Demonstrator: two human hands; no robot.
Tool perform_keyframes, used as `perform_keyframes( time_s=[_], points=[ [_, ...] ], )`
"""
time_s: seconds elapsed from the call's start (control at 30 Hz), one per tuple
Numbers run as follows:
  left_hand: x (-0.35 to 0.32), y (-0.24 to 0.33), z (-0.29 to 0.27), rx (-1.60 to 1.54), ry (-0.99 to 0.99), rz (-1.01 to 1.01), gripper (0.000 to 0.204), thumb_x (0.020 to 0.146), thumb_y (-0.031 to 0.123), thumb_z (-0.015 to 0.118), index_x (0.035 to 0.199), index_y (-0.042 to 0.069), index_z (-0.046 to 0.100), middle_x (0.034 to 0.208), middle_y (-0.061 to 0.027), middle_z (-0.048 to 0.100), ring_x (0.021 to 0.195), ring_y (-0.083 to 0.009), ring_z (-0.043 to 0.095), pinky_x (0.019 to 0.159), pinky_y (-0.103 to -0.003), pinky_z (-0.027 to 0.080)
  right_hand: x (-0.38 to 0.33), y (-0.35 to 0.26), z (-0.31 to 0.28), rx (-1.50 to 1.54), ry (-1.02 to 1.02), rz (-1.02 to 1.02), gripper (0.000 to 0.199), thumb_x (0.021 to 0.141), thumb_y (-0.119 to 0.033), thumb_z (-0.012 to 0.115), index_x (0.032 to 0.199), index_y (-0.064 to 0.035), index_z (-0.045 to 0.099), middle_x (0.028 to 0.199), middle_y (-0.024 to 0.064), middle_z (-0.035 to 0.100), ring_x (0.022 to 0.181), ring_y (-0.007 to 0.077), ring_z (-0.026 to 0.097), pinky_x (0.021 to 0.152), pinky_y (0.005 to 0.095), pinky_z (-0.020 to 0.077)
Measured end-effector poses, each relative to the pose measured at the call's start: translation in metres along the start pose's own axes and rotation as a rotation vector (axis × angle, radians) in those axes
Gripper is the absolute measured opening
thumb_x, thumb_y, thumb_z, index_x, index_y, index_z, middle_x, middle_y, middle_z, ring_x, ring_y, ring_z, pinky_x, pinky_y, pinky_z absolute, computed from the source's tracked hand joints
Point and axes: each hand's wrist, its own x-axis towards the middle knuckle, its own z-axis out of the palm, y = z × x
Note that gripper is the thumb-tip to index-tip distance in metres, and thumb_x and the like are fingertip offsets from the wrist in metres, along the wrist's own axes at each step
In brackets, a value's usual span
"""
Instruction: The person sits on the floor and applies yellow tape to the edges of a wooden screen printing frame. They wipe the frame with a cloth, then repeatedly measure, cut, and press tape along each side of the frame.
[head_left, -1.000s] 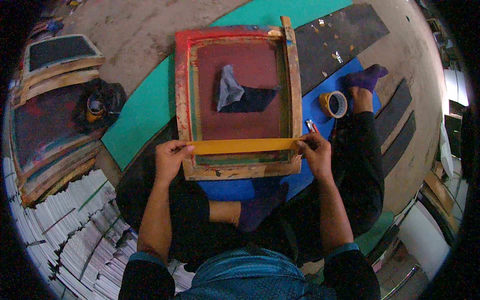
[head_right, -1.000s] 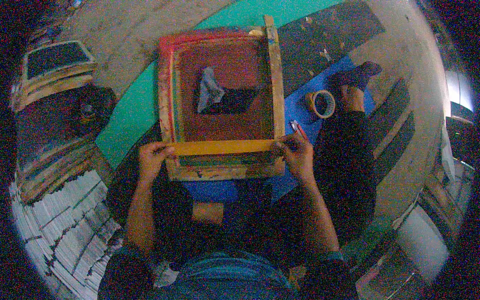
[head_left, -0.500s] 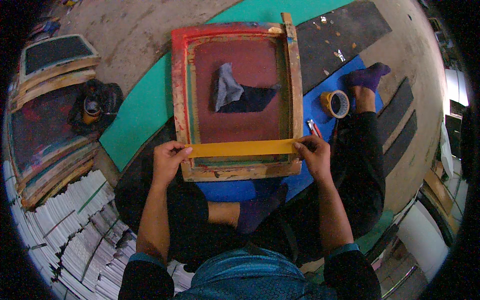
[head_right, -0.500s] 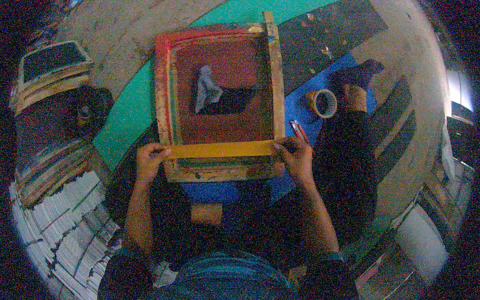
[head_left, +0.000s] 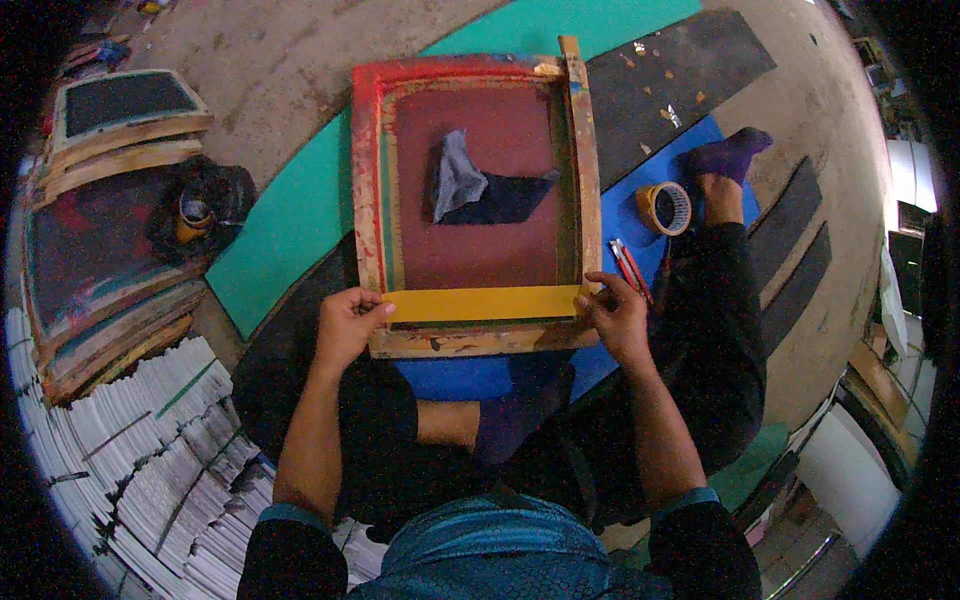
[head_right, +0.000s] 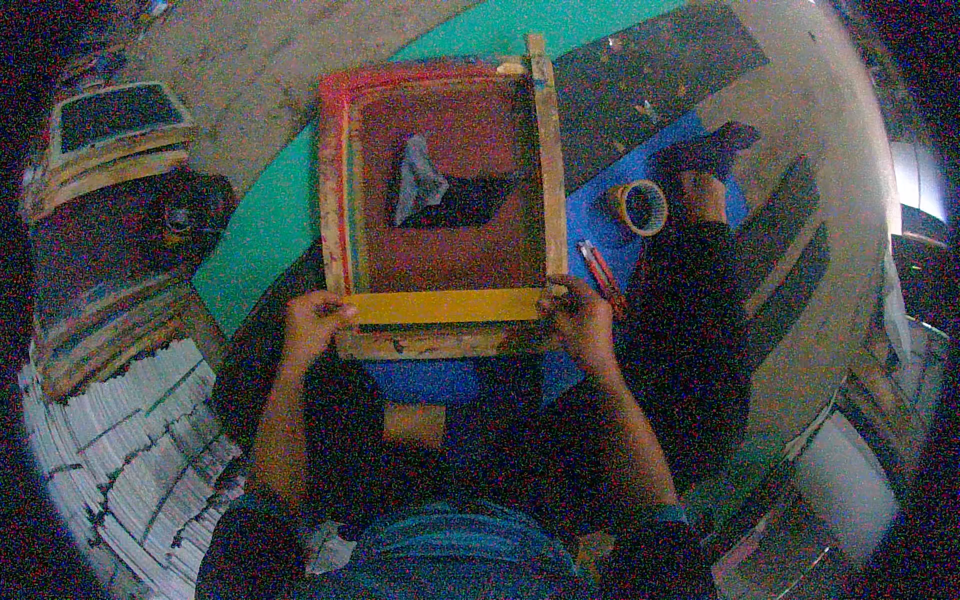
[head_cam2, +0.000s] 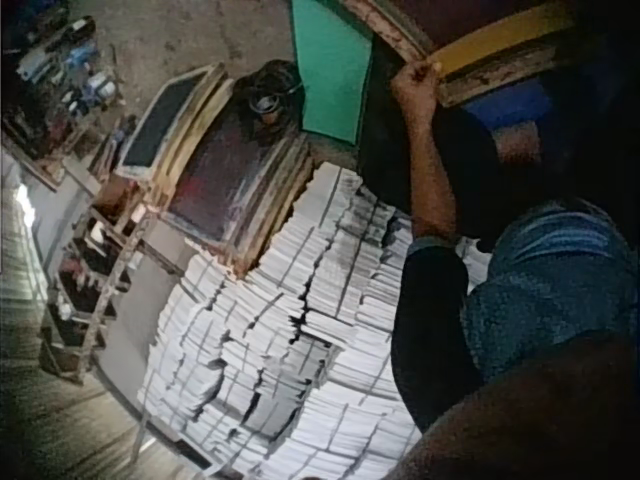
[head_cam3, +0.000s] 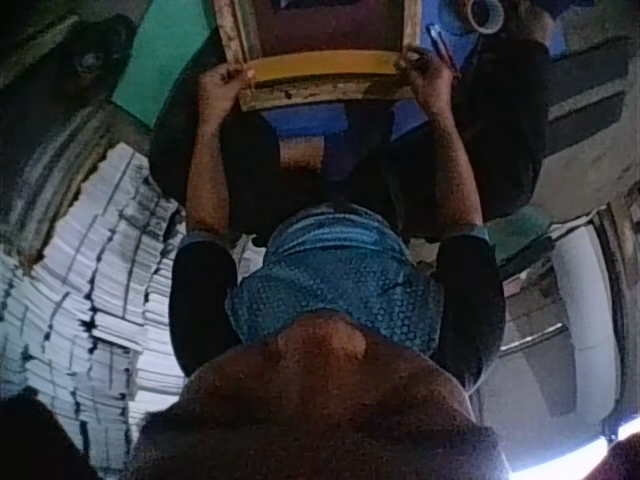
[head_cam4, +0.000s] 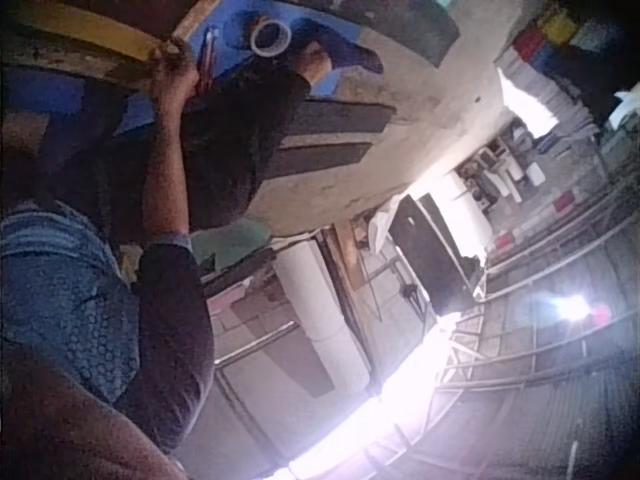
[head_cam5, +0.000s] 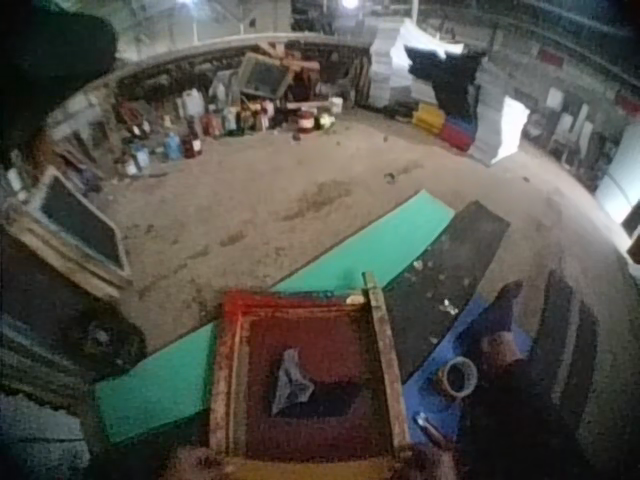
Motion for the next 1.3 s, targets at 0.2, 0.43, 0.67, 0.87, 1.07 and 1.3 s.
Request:
perform_keyframes(
  time_s=[0.2, 0.43, 0.67, 0.87, 1.07, 1.3],
  points=[
    [-0.003, -0.003, 0.003, 0.051, 0.002, -0.006, 0.016, 0.084, 0.008, 0.079, 0.092, -0.003, 0.070, 0.077, -0.0043, 0.070, 0.067, -0.0083, 0.062, 0.060, -0.025, 0.051, -0.001, 0.026, 0.000, -0.138, -0.007, -0.244, 0.022, 0.089, 0.001, 0.067, 0.110, -0.0009, 0.068, 0.085, 0.0102, 0.068, 0.080, 0.0175, 0.068, 0.074, 0.0303, 0.0540],
    [-0.003, -0.006, 0.002, -0.050, 0.072, 0.055, 0.018, 0.083, 0.006, 0.078, 0.095, -0.001, 0.068, 0.078, -0.0060, 0.069, 0.071, -0.0104, 0.064, 0.064, -0.027, 0.051, -0.003, 0.005, -0.009, -0.265, -0.138, -0.393, 0.018, 0.083, 0.004, 0.068, 0.101, 0.0018, 0.071, 0.097, 0.0160, 0.071, 0.091, 0.0296, 0.071, 0.081, 0.0351, 0.0550],
    [-0.006, 0.021, -0.011, 0.298, 0.003, 0.308, 0.015, 0.084, 0.010, 0.075, 0.094, 0.004, 0.065, 0.083, -0.0107, 0.069, 0.076, -0.0222, 0.069, 0.070, -0.033, 0.052, 0.000, -0.008, -0.012, -0.134, -0.148, -0.289, 0.014, 0.084, -0.002, 0.071, 0.097, 0.0015, 0.072, 0.093, 0.0159, 0.071, 0.088, 0.0300, 0.071, 0.079, 0.0363, 0.0553],
    [-0.009, 0.010, -0.006, 0.506, -0.090, 0.580, 0.012, 0.085, 0.013, 0.071, 0.090, 0.003, 0.067, 0.091, -0.0165, 0.068, 0.088, -0.0361, 0.066, 0.077, -0.044, 0.053, 0.000, 0.015, -0.013, -0.354, -0.127, -0.397, 0.014, 0.084, -0.006, 0.072, 0.097, -0.0012, 0.074, 0.092, 0.0148, 0.070, 0.085, 0.0304, 0.070, 0.076, 0.0368, 0.0552],
    [-0.013, -0.004, -0.001, 0.598, -0.089, 0.612, 0.011, 0.086, 0.013, 0.069, 0.090, 0.003, 0.071, 0.090, -0.0172, 0.068, 0.088, -0.0370, 0.066, 0.080, -0.046, 0.054, -0.006, 0.009, -0.009, -0.562, -0.153, -0.371, 0.016, 0.084, -0.009, 0.071, 0.099, -0.0068, 0.076, 0.091, 0.0117, 0.069, 0.083, 0.0316, 0.070, 0.075, 0.0384, 0.0554],
    [-0.022, 0.008, 0.007, 0.747, -0.175, 0.341, 0.014, 0.088, 0.015, 0.066, 0.091, 0.004, 0.073, 0.095, -0.0161, 0.066, 0.094, -0.0349, 0.067, 0.083, -0.045, 0.056, -0.008, 0.012, -0.001, -0.810, -0.149, -0.311, 0.020, 0.085, -0.019, 0.068, 0.102, -0.0178, 0.077, 0.087, 0.0068, 0.067, 0.079, 0.0313, 0.069, 0.068, 0.0415, 0.0552]
  ],
)
